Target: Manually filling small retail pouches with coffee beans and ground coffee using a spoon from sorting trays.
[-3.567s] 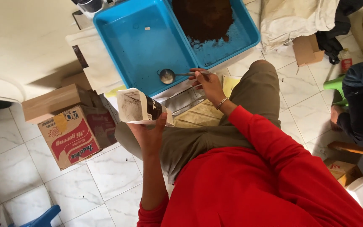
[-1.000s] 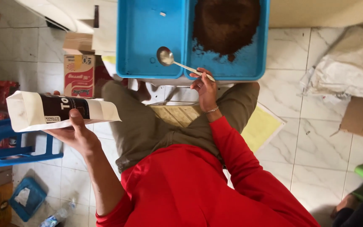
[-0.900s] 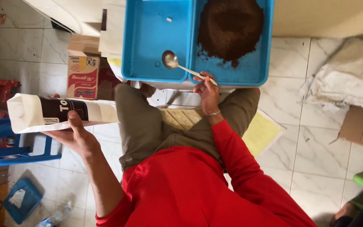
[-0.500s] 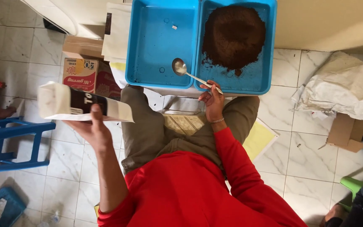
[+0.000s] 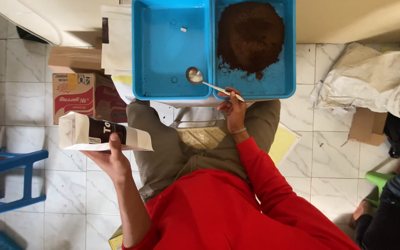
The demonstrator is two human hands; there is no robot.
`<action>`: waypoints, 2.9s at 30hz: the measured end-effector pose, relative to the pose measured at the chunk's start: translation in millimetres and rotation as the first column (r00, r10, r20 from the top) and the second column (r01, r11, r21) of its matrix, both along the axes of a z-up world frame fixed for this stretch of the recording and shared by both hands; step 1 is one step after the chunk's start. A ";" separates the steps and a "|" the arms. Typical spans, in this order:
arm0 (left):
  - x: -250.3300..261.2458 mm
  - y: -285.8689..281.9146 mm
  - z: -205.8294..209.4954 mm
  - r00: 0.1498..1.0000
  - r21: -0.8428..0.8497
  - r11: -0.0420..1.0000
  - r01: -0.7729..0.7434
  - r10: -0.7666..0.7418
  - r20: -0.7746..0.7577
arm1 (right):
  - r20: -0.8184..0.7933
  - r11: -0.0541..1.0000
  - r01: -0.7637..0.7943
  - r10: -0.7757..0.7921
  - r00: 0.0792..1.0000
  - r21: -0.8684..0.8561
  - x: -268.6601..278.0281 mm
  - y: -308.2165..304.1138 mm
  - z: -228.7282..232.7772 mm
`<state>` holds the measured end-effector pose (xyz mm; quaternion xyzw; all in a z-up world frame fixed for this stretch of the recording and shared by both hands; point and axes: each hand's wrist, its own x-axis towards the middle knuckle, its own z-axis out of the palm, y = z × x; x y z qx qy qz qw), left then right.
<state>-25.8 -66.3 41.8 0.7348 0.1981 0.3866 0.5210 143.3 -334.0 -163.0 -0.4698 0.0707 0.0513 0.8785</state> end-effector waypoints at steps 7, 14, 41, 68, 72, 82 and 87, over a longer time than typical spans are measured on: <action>-4.3 7.8 -4.6 1.000 -0.029 1.000 -0.005 0.004 -0.020 | 0.008 0.973 0.024 -0.023 1.000 -0.231 -6.3 10.7 27.8; -6.0 10.2 -19.4 1.000 -0.061 0.998 0.000 -0.001 -0.030 | 0.079 0.940 0.009 0.019 0.997 -0.341 -11.0 9.7 27.4; 46.3 -7.6 -43.7 0.949 -0.017 0.952 0.307 -0.308 -0.067 | -0.180 0.907 0.307 -0.366 0.913 -0.288 -29.2 -59.3 -14.4; 64.7 -54.8 -67.8 0.565 -0.069 0.609 0.790 -0.768 -0.301 | 0.296 0.629 -0.186 0.579 0.760 -0.755 -77.7 34.7 42.7; 75.3 -38.3 -70.5 0.459 -0.266 0.540 0.799 -0.832 -0.311 | 0.220 0.505 -0.127 0.570 0.791 -0.854 -49.6 21.4 4.1; 93.9 -46.4 -361.5 -0.212 -0.328 0.583 0.744 -0.260 -0.942 | 0.384 0.624 -0.101 0.592 0.708 -0.775 -30.2 1.4 -23.5; 84.7 -80.9 -391.8 -0.139 -0.208 0.589 0.781 -0.161 -0.977 | 0.327 0.626 -0.165 0.592 0.737 -0.762 -25.7 0.9 -20.7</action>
